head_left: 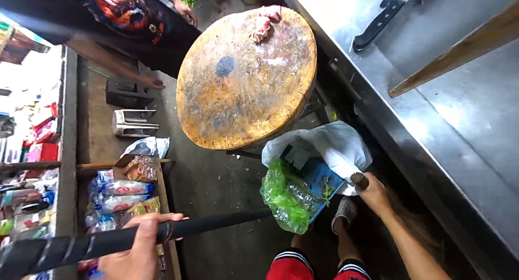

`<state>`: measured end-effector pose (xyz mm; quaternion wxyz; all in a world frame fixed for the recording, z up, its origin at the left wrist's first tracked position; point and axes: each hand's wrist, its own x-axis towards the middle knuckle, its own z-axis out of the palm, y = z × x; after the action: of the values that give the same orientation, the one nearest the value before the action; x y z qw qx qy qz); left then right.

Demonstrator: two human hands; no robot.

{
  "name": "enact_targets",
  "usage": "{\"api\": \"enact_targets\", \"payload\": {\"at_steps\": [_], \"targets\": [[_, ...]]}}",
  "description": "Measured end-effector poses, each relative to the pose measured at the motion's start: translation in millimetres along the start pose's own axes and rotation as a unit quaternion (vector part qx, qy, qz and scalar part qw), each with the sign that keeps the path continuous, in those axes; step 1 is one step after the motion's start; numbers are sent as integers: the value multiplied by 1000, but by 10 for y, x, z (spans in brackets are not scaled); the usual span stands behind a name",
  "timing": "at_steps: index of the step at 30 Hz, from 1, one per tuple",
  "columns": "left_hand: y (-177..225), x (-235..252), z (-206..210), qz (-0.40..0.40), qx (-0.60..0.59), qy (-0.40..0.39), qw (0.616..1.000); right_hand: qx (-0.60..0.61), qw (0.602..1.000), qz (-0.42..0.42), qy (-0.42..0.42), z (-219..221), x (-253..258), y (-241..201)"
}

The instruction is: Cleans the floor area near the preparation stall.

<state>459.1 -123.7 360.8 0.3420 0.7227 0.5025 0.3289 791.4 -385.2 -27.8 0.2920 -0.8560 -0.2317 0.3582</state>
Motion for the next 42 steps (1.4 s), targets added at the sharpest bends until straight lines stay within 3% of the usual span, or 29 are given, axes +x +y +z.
{"api": "enact_targets", "payload": {"at_steps": [5, 10, 15, 18, 22, 26, 29, 34, 36, 39, 42], "targets": [[538, -36, 616, 22, 35, -5, 999, 109, 989, -35, 94, -84, -764, 222], [648, -97, 1452, 42, -119, -87, 988, 119, 992, -2, 45, -84, -1239, 590], [458, -232, 1991, 36, -175, -125, 976, 75, 990, 110, 44, -416, -866, 282], [456, -247, 2025, 56, -190, -125, 972, 69, 989, 130, -26, -498, -356, -92], [463, -172, 2017, 78, -212, -140, 964, 71, 985, 120, -103, -146, 411, -374], [452, -134, 2012, 95, -233, -158, 955, 57, 973, 147, -170, 448, 840, -170], [436, -121, 1974, 101, -244, -180, 947, 47, 977, 144, -148, 497, 822, -206], [549, -22, 2152, 137, -172, -176, 960, 100, 990, 82, -49, -212, 519, -783], [720, 126, 2323, 153, -113, -169, 967, 76, 994, 56, -46, -403, 393, -875], [1015, 400, 2637, 75, -91, -177, 977, 35, 996, 33, -71, -578, 192, -872], [1257, 545, 2838, 109, -66, -149, 981, 37, 994, 58, -82, -629, 7, -729]]}}
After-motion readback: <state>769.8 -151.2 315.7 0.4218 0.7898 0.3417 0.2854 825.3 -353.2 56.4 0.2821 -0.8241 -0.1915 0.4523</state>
